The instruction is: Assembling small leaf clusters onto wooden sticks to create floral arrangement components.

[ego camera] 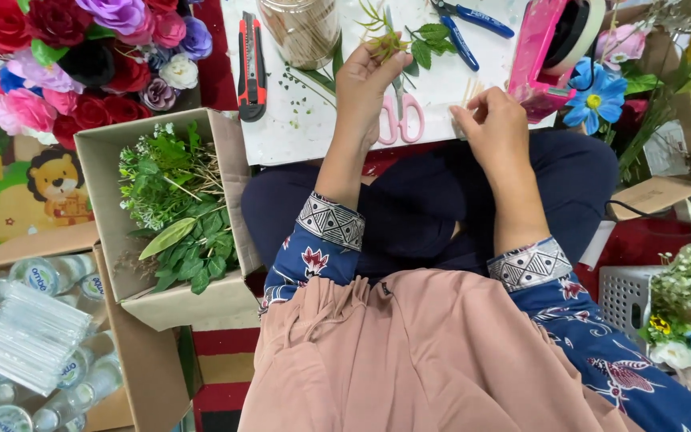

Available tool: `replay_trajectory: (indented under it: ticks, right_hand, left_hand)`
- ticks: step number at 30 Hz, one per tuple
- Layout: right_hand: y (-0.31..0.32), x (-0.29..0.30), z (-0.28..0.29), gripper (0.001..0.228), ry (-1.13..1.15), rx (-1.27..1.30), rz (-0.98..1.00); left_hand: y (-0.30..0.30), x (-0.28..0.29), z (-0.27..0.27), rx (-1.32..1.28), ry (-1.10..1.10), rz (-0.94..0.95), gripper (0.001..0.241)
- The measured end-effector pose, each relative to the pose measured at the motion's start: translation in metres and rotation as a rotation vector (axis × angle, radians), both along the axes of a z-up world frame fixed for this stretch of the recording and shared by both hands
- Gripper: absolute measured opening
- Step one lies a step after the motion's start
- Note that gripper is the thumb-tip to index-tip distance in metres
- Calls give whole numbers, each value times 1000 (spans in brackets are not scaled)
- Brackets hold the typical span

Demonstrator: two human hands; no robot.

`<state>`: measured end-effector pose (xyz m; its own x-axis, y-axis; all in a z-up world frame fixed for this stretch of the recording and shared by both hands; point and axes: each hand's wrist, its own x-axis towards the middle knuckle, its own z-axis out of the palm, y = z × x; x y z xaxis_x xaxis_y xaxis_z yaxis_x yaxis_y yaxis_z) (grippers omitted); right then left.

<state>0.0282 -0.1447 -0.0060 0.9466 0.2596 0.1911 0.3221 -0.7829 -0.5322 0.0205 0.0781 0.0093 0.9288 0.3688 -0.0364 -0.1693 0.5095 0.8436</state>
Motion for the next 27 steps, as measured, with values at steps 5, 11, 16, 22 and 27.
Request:
replay_trajectory:
  ticks: [5,11,16,22,27]
  right_hand:
    - [11,11,-1,27,24,-36,-88]
    - [18,15,9,22,144,-81,-131]
    - [15,19,-2,17,94,-56,-134]
    - [19,-3,35,14,-38,301,68]
    - [31,-24,61,13,50,660,206]
  left_hand:
    - [-4,-2,3,19,57,-50,28]
    - [-6,1,-7,8,59,-83,26]
    - [-7,6,-13,-85,60,-82,29]
    - [-11,3,-16,-157,5,-93,28]
    - [-20,-6,-11,-309,35,-232,30]
